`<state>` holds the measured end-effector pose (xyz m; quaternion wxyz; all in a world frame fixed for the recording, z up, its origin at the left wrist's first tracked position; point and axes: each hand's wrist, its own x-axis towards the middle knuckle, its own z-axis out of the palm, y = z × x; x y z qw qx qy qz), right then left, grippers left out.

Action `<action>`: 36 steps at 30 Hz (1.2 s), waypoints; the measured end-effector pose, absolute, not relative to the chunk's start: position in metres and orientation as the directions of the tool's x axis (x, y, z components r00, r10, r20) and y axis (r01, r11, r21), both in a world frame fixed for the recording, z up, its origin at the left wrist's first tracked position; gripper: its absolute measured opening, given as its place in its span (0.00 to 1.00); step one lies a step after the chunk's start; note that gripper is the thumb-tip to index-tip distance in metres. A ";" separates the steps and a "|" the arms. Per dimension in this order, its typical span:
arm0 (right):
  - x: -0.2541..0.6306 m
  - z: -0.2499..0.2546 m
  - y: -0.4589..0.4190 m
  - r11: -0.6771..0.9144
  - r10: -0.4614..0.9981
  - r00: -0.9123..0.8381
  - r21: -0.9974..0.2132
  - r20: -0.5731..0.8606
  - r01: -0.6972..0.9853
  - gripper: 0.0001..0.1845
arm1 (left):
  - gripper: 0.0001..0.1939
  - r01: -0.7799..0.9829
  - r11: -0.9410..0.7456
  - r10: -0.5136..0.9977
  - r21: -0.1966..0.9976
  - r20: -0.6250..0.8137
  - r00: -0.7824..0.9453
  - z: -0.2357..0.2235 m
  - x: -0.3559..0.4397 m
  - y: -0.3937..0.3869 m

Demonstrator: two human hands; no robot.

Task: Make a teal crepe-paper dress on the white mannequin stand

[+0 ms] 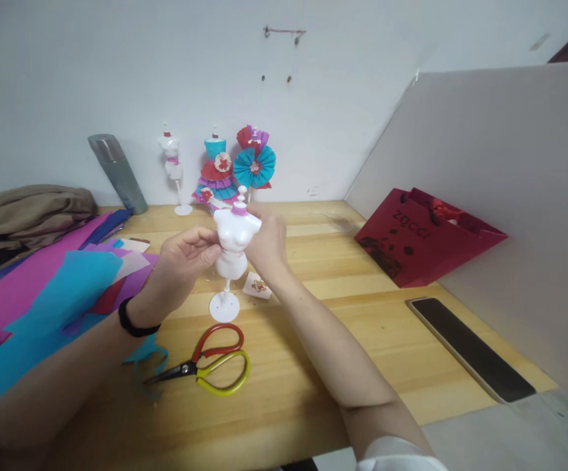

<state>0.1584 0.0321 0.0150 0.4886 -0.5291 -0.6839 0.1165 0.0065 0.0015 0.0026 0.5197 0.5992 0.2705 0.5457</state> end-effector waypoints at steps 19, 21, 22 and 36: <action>0.166 0.018 0.036 0.513 0.819 -0.003 -0.729 0.574 0.453 0.17 | 0.18 -0.313 -0.198 0.891 0.929 0.304 0.338 0.007 0.002 0.005; 0.175 0.021 0.040 0.527 0.826 -0.041 -0.746 0.561 0.406 0.19 | 0.19 -0.349 -0.188 0.889 0.918 0.310 0.338 0.012 -0.009 0.012; 0.181 0.024 0.041 0.519 0.835 -0.045 -0.758 0.548 0.395 0.22 | 0.20 -0.371 -0.177 0.888 0.912 0.310 0.339 0.015 -0.016 0.015; 0.208 0.031 0.044 0.573 0.812 -0.221 -0.808 0.539 0.134 0.24 | 0.17 -0.496 -0.005 0.858 0.868 0.259 0.444 0.014 -0.032 0.026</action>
